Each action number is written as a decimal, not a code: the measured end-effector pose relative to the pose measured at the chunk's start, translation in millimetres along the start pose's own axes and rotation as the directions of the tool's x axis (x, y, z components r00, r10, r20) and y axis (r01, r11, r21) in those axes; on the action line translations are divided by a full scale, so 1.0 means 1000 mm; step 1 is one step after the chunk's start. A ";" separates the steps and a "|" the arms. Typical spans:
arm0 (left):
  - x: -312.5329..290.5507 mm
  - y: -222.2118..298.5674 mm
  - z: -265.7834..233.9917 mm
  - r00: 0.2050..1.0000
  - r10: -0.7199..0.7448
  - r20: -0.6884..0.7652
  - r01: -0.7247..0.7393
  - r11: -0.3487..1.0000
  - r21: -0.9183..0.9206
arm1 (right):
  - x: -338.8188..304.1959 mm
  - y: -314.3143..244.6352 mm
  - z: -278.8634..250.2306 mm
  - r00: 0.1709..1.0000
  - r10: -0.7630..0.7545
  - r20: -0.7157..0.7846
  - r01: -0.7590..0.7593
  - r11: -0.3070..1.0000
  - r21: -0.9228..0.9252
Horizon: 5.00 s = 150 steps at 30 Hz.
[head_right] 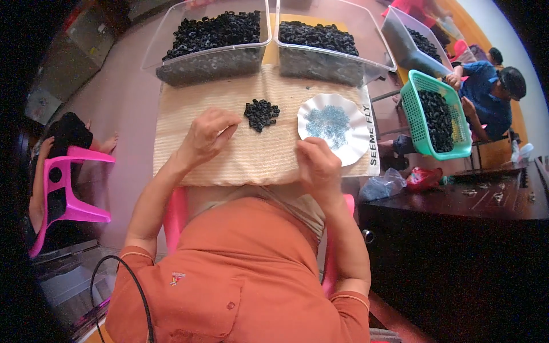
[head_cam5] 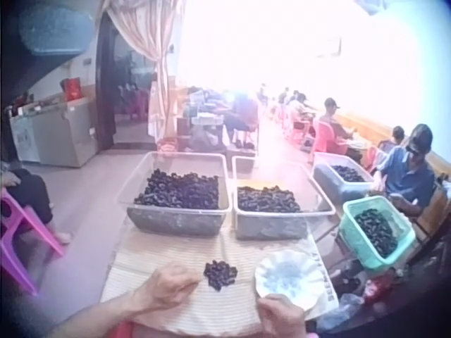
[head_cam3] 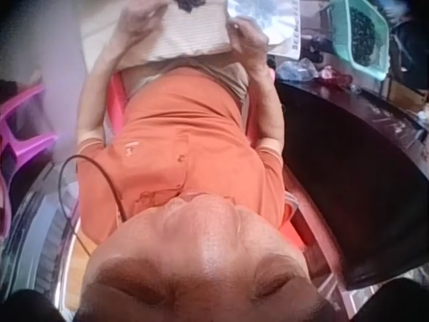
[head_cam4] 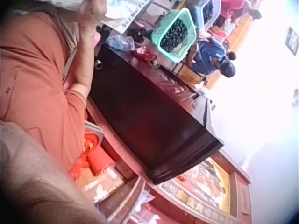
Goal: The person assembles small components by hand, inserting pins into black plastic pieces on the table, and reaches into a container to grab more pieces.
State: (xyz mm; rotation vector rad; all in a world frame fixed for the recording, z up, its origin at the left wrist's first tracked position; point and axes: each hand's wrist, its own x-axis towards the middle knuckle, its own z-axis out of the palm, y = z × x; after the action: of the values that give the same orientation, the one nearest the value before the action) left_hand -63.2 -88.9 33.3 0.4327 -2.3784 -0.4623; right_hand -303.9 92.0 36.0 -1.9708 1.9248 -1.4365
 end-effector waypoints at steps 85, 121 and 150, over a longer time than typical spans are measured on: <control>0.069 0.079 0.100 0.858 -0.371 0.354 0.496 0.428 -0.756 | 0.013 0.024 -0.035 0.992 -0.065 -0.104 0.054 0.993 -0.103; 0.068 0.087 0.115 0.852 -0.408 0.329 0.446 0.235 -0.863 | -0.004 0.036 -0.029 0.906 0.418 0.061 -0.399 0.800 0.449; 0.056 0.092 0.102 0.954 -0.296 0.059 0.249 0.665 -0.704 | -0.009 0.033 -0.028 0.929 0.360 0.087 -0.346 0.763 0.546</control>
State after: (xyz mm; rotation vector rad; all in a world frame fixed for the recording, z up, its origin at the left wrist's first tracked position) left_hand -188.3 -9.3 30.9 0.4245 -1.8696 -1.4212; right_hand -344.3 106.5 27.6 -1.2575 1.5229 -1.6539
